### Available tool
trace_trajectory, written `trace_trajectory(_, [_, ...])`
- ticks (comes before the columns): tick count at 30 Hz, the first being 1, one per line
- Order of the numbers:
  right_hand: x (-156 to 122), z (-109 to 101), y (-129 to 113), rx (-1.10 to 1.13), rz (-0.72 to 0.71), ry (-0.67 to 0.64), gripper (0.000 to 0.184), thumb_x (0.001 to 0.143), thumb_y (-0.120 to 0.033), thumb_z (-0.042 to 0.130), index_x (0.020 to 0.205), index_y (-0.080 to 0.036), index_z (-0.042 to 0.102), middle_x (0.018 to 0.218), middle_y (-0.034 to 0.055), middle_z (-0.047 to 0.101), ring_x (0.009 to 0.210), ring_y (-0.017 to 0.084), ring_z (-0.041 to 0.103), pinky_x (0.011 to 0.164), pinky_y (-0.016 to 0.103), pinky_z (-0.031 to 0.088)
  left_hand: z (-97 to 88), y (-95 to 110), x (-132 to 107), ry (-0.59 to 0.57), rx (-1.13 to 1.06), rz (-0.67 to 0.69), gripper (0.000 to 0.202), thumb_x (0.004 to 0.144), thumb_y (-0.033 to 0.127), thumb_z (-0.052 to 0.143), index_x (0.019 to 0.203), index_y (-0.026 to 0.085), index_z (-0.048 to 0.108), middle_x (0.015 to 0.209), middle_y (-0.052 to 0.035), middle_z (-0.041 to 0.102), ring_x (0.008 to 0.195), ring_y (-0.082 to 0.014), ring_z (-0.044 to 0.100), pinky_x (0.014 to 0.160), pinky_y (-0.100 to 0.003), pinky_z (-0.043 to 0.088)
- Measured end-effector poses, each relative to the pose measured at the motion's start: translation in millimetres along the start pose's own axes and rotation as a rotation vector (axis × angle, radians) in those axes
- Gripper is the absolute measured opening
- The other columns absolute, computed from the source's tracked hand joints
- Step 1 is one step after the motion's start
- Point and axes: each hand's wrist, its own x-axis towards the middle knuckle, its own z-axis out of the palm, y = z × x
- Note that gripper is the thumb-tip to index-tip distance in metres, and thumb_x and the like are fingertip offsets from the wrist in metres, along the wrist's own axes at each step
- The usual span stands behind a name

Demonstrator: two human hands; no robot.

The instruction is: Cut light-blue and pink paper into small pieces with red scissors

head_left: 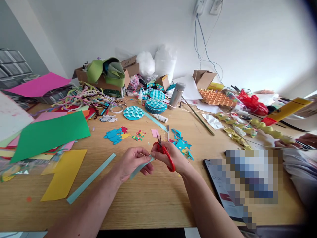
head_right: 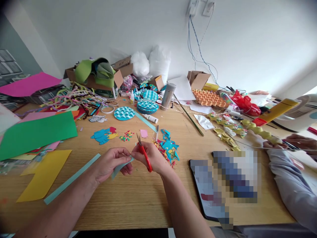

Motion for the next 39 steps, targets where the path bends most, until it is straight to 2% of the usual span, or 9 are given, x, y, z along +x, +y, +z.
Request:
trace_trajectory(5, [-1, 5, 9, 0.003, -0.081, 0.073, 0.046, 0.086, -0.058, 0.05, 0.075, -0.014, 0.061, 0.073, 0.0052, 0.062, 0.068, 0.016, 0.056, 0.064, 0.026, 0.044, 0.2, 2, 0, 0.12, -0.163, 0.073, 0.028, 0.07, 0.034, 0.071, 0.083, 0.016, 0.054, 0.064, -0.0074, 0.071, 0.052, -0.0184, 0.066, 0.048, -0.024, 0.046])
trace_trajectory(12, [-1, 28, 19, -0.109, 0.01, -0.035, 0.059, 0.081, -0.069, 0.046, 0.067, -0.013, 0.059, 0.062, 0.008, 0.062, 0.056, 0.016, 0.056, 0.053, 0.026, 0.041, -1.6, 8, -1, 0.223, -0.296, 0.2, 0.028, 0.066, 0.032, 0.072, 0.077, 0.017, 0.052, 0.067, -0.0044, 0.069, 0.053, -0.0147, 0.062, 0.047, -0.023, 0.044])
trace_trajectory(16, [-4, 37, 21, -0.13, 0.071, -0.07, 0.06, 0.081, -0.069, 0.047, 0.066, -0.012, 0.059, 0.06, 0.0092, 0.063, 0.053, 0.016, 0.057, 0.05, 0.026, 0.042, -2.1, 6, 1, 0.29, -0.323, 0.252, 0.026, 0.061, 0.028, 0.076, 0.071, 0.015, 0.056, 0.063, 0.0008, 0.062, 0.057, -0.0119, 0.059, 0.054, -0.024, 0.047])
trace_trajectory(19, [-5, 41, 22, -0.074, 0.095, -0.07, 0.059, 0.079, -0.07, 0.049, 0.065, -0.013, 0.058, 0.058, 0.0087, 0.063, 0.05, 0.016, 0.058, 0.048, 0.025, 0.042, -2.6, 3, 3, 0.285, -0.316, 0.272, 0.023, 0.062, 0.026, 0.076, 0.069, 0.015, 0.057, 0.058, 0.0038, 0.057, 0.053, -0.0092, 0.055, 0.057, -0.024, 0.045])
trace_trajectory(26, [-4, 44, 25, 0.03, 0.133, -0.026, 0.056, 0.076, -0.069, 0.054, 0.064, -0.014, 0.056, 0.055, 0.0063, 0.062, 0.045, 0.013, 0.054, 0.044, 0.023, 0.041, -0.6, 3, 3, 0.291, -0.269, 0.254, 0.02, 0.061, 0.022, 0.074, 0.068, 0.014, 0.057, 0.056, 0.0038, 0.057, 0.049, -0.0056, 0.047, 0.049, -0.019, 0.035])
trace_trajectory(33, [-2, 44, 24, -0.019, 0.123, -0.019, 0.059, 0.073, -0.073, 0.053, 0.057, -0.017, 0.05, 0.044, -0.0005, 0.05, 0.039, 0.009, 0.043, 0.039, 0.021, 0.028, -0.8, 1, 4, 0.274, -0.251, 0.223, 0.024, 0.058, 0.025, 0.074, 0.072, 0.014, 0.058, 0.062, -0.0003, 0.064, 0.054, -0.0111, 0.056, 0.055, -0.024, 0.044])
trace_trajectory(39, [-1, 44, 21, -0.046, 0.129, -0.048, 0.06, 0.074, -0.074, 0.05, 0.057, -0.017, 0.05, 0.045, -0.0001, 0.049, 0.039, 0.009, 0.042, 0.039, 0.021, 0.028, -2.1, -2, 7, 0.305, -0.198, 0.195, 0.019, 0.06, 0.027, 0.071, 0.066, 0.014, 0.058, 0.058, -0.0006, 0.063, 0.05, -0.0103, 0.054, 0.05, -0.023, 0.042])
